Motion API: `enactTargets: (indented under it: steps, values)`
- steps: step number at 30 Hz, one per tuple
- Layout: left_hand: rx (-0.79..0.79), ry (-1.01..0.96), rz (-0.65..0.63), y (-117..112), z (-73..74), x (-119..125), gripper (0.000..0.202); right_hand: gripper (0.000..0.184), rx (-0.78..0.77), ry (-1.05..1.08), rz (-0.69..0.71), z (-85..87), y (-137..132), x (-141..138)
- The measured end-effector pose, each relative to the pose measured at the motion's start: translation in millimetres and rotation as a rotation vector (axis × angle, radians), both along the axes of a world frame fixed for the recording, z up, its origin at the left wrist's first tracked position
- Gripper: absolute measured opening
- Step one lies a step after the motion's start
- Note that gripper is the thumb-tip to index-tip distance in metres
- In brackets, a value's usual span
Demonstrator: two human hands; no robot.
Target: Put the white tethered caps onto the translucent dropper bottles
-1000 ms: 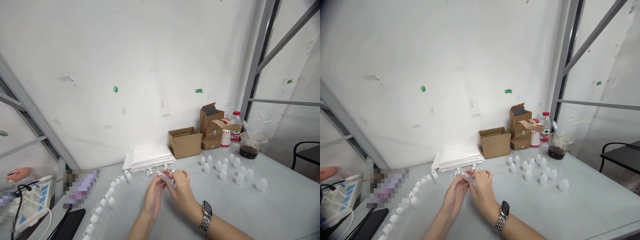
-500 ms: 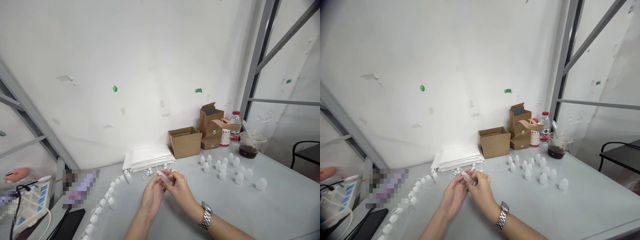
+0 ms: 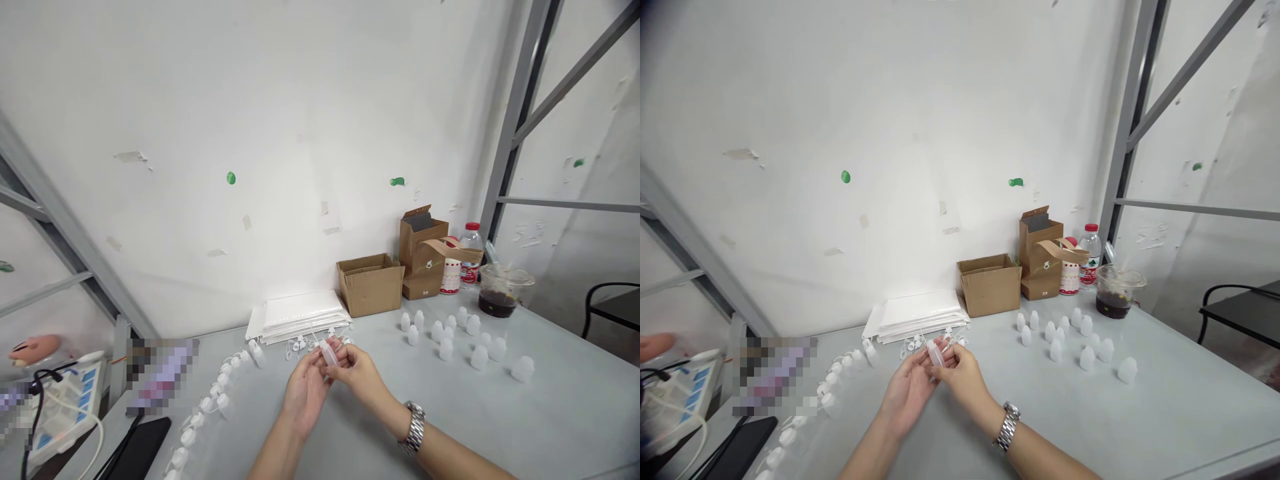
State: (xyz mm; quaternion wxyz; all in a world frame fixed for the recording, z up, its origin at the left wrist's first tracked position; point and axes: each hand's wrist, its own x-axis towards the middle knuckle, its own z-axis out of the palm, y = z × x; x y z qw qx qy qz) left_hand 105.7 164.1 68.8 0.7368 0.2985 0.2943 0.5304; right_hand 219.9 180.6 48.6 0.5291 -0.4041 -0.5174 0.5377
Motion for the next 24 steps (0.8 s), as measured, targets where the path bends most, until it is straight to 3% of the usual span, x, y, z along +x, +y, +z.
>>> enactTargets:
  steps: [4,8,13,17,24]
  values:
    - [0.054,0.283,0.133,9.1,3.6,-16.3,0.041,0.032,-0.002,0.028,-0.017,2.3,6.2,5.8]
    - [0.135,1.032,0.414,18.1,-0.6,-40.6,0.055,0.039,-0.017,0.028,-0.106,10.7,9.7,12.8]
    - [0.068,1.640,0.156,11.3,-8.9,-47.1,0.046,0.039,-0.025,0.010,-0.118,13.4,9.2,13.5]
    - [0.084,1.831,0.117,4.3,-10.3,-35.5,0.034,0.035,-0.006,-0.010,-0.079,7.9,8.0,10.2]
    - [0.163,1.877,0.153,8.3,-19.6,-32.6,0.027,0.028,0.072,-0.146,-0.050,5.3,3.9,7.5]
